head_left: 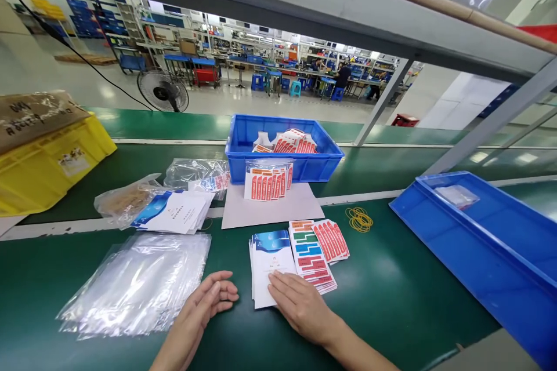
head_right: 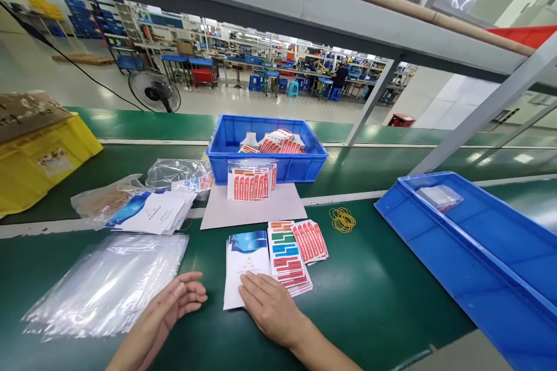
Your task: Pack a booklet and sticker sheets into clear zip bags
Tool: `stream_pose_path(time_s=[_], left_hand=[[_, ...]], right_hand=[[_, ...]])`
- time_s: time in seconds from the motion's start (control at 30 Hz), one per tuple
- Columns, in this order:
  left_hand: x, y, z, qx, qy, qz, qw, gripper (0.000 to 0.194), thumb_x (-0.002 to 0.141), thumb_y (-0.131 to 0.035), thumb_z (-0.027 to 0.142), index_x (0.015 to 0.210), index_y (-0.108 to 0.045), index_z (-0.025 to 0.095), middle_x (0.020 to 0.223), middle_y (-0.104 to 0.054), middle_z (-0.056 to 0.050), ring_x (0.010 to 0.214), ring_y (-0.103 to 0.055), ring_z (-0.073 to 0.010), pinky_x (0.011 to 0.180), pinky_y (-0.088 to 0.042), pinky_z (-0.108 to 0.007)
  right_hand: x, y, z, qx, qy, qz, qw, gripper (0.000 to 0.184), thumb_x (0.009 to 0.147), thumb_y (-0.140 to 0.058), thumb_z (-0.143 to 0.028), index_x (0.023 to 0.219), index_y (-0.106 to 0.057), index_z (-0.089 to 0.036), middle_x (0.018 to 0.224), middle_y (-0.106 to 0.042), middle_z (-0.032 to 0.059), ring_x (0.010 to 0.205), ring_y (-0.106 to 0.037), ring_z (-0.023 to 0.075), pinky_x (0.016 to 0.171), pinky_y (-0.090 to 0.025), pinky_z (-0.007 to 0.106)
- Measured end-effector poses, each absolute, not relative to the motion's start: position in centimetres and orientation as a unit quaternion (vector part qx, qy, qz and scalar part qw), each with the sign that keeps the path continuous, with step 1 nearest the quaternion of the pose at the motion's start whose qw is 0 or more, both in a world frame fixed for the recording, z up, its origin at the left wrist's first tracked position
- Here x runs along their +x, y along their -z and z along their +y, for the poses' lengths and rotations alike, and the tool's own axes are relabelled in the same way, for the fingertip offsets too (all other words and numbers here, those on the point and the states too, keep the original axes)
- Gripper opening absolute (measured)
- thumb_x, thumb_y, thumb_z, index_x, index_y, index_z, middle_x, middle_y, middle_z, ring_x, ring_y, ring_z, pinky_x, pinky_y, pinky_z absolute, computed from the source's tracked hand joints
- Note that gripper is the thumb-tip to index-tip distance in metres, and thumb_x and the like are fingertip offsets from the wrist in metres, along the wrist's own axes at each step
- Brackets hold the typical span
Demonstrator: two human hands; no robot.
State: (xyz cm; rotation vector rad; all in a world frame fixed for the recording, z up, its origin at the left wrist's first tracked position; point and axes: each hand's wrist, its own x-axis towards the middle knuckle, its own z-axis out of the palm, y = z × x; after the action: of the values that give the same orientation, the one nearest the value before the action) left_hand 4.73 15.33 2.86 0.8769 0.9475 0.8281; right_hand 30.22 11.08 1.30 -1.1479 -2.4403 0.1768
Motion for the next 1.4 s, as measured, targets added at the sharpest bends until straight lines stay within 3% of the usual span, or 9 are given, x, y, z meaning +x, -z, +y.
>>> stream_pose_path(time_s=[0.13,0.33,0.43,0.57,0.73,1.03,1.2,1.3,1.4], left_hand=[[6.2,-2.1,14.1,0.317,-0.322,0.381,0.807,0.038,0.088,-0.051,0.042,0.109,-0.064,0.014,0.099,-0.071,-0.012,0.097,-0.064,-0.0258,0.091,-0.047,-0.039],[6.6,-1.9,13.3,0.133,-0.412,0.44,0.786,0.04,0.081,-0.06,0.017,0.12,-0.059,0.006,0.101,-0.073,-0.018,0.103,-0.065,-0.0342,0.093,-0.05,-0.049],[6.1,-2.9,13.8,0.11,-0.43,0.481,0.756,0.059,0.081,-0.058,0.01,0.138,-0.04,0.007,0.108,-0.071,-0.019,0.106,-0.063,-0.0364,0.092,-0.051,-0.054],[5.8,-3.6,13.9,0.097,-0.407,0.502,0.757,0.07,0.081,-0.059,0.009,0.144,-0.028,0.011,0.114,-0.068,-0.021,0.106,-0.062,-0.0382,0.088,-0.054,-0.054],[6.0,-3.5,14.0,0.089,-0.388,0.522,0.754,0.078,0.078,-0.064,0.007,0.145,-0.025,0.01,0.114,-0.067,-0.021,0.106,-0.06,-0.0396,0.086,-0.056,-0.052],[6.9,-4.0,13.6,0.097,-0.37,0.528,0.758,0.078,0.076,-0.068,0.011,0.144,-0.03,0.012,0.12,-0.065,-0.02,0.112,-0.057,-0.039,0.093,-0.05,-0.054],[7.3,-4.2,13.4,0.08,-0.368,0.49,0.786,0.072,0.078,-0.067,0.016,0.142,-0.035,0.01,0.118,-0.066,-0.02,0.113,-0.056,-0.0392,0.095,-0.048,-0.054],[7.2,-3.9,13.1,0.053,-0.367,0.437,0.819,0.07,0.08,-0.065,0.024,0.142,-0.034,0.012,0.111,-0.069,-0.02,0.111,-0.058,-0.0399,0.093,-0.048,-0.057],[7.2,-3.5,12.7,0.055,-0.363,0.446,0.816,0.081,0.076,-0.069,0.015,0.145,-0.026,0.013,0.096,-0.075,-0.017,0.099,-0.065,-0.0392,0.087,-0.052,-0.058]], right_hand=[[28.0,-2.3,11.1,-0.386,0.061,-0.853,0.345,0.038,0.09,-0.044,-0.007,0.126,-0.054,-0.01,0.121,-0.065,0.0122,0.12,-0.055,0.0215,0.098,-0.05,0.035],[25.4,-4.2,10.1,-0.297,0.046,-0.887,0.351,0.03,0.092,-0.05,-0.034,0.113,-0.06,-0.016,0.111,-0.07,0.0017,0.113,-0.058,0.0143,0.104,-0.042,0.03],[29.6,-4.5,12.7,-0.449,0.033,-0.841,0.301,0.031,0.091,-0.048,-0.017,0.121,-0.056,-0.017,0.116,-0.068,0.0071,0.114,-0.058,0.0176,0.099,-0.045,0.035],[37.2,-4.5,18.9,-0.586,-0.002,-0.792,0.171,0.048,0.085,-0.056,-0.016,0.131,-0.048,-0.01,0.138,-0.048,0.019,0.132,-0.038,0.0309,0.107,-0.034,0.05],[40.0,-3.8,23.1,-0.56,-0.058,-0.816,0.131,0.033,0.076,-0.069,-0.016,0.108,-0.064,-0.013,0.111,-0.066,0.0138,0.117,-0.053,0.029,0.102,-0.041,0.042],[39.7,-5.1,21.7,-0.593,-0.112,-0.748,0.278,0.004,0.086,-0.057,-0.016,0.086,-0.061,-0.017,0.094,-0.067,0.0076,0.093,-0.06,0.0213,0.086,-0.045,0.037],[35.9,-9.9,20.2,-0.554,-0.186,-0.736,0.342,0.015,0.093,-0.05,-0.029,0.089,-0.059,-0.017,0.087,-0.067,0.0026,0.077,-0.063,0.0136,0.069,-0.048,0.024],[29.7,-10.5,18.6,-0.489,-0.249,-0.759,0.35,0.009,0.088,-0.059,-0.027,0.085,-0.062,-0.018,0.084,-0.068,-0.0004,0.076,-0.062,0.0127,0.071,-0.047,0.023],[24.5,-9.1,17.6,-0.464,-0.201,-0.798,0.328,0.008,0.085,-0.063,-0.022,0.092,-0.064,-0.018,0.088,-0.07,0.0017,0.085,-0.062,0.0172,0.086,-0.045,0.033]])
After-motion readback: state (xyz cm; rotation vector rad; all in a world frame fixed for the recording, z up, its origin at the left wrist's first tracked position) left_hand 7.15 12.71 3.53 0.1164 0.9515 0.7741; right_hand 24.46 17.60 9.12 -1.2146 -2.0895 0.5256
